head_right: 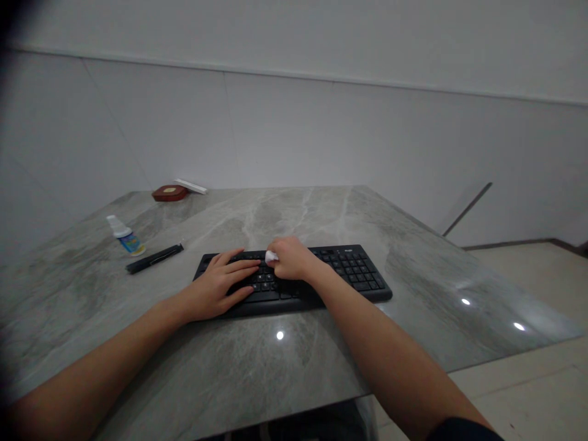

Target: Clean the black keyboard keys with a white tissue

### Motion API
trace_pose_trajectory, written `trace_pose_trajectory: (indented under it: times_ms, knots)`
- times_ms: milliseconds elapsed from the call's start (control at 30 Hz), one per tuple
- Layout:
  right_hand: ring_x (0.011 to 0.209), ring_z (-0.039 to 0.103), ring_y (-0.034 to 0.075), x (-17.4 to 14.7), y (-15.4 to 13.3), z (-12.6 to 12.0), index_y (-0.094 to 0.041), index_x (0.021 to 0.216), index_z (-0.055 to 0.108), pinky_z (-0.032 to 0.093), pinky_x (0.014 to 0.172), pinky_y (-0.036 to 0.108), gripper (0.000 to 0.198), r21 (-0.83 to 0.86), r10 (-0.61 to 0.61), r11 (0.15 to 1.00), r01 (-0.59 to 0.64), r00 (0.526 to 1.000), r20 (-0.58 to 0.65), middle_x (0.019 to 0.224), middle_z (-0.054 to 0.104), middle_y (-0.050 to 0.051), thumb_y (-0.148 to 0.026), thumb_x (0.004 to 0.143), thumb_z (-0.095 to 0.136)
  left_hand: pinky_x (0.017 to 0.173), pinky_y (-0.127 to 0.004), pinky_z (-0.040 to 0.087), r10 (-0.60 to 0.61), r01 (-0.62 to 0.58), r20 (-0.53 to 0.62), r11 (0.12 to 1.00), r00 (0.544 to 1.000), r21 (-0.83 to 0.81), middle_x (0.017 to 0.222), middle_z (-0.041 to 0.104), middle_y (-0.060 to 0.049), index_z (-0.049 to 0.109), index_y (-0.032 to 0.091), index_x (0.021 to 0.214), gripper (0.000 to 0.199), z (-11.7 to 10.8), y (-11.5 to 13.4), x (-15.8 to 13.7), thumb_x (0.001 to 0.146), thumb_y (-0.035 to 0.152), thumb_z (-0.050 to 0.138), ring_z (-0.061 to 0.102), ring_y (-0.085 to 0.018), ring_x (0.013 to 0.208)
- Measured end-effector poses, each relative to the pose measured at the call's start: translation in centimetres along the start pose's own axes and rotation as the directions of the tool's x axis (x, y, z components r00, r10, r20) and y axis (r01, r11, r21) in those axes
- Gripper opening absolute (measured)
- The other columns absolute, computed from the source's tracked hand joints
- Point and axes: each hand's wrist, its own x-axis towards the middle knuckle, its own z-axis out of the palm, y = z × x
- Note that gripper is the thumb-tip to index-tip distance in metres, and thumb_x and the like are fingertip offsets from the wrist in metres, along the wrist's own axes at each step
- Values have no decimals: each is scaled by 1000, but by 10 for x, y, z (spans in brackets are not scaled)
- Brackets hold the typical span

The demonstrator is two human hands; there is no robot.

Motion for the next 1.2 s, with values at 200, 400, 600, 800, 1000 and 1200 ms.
trace_pose_trajectory:
  times_ms: [200,400,600,800,1000,1200]
  knots:
    - [83,61,19,1,-1,0,-13,87,69,41,74,27,12,2,6,1000,-5,1000,-22,90,69,9,-19,82,60,108,-62,28,4,-4,-11,1000,1000,-10,139,54,-7,55,22,133,41,0,0,0,95,38,50,32,-38,136]
    - [85,62,20,0,-2,-1,-14,88,69,42,76,28,12,-4,42,999,-42,999,-2,91,69,9,-20,82,60,107,-63,27,13,-13,-28,1000,1000,-14,139,54,-8,55,23,133,41,1,-1,0,95,38,50,32,-37,137]
    - [85,62,20,0,-2,-2,-15,89,68,42,76,28,11,28,38,999,-39,999,28,91,69,9,-19,83,60,107,-63,27,16,-17,-22,1000,1000,-19,139,54,-8,55,23,132,41,1,-1,-1,95,39,49,32,-38,136]
    - [89,61,20,1,-1,0,-13,92,67,41,79,29,13,9,39,999,-39,999,-15,94,68,11,-19,84,58,108,-62,27,11,-12,-26,1000,1000,-23,138,54,-8,55,23,133,41,1,-1,0,94,38,50,33,-37,136]
    - [85,62,20,1,0,0,-13,89,68,42,77,29,12,-9,27,1000,-27,1000,-13,91,69,10,-18,82,60,108,-62,27,10,-11,-19,1000,1000,-17,139,54,-8,54,23,133,41,1,-1,0,94,37,50,32,-37,136]
    - [85,61,19,2,-1,2,-13,89,68,42,78,28,12,20,11,1000,-11,1000,-12,91,69,9,-19,82,60,108,-62,27,14,-14,-20,1000,1000,-17,139,54,-8,55,23,132,41,1,-1,0,95,38,50,32,-37,136]
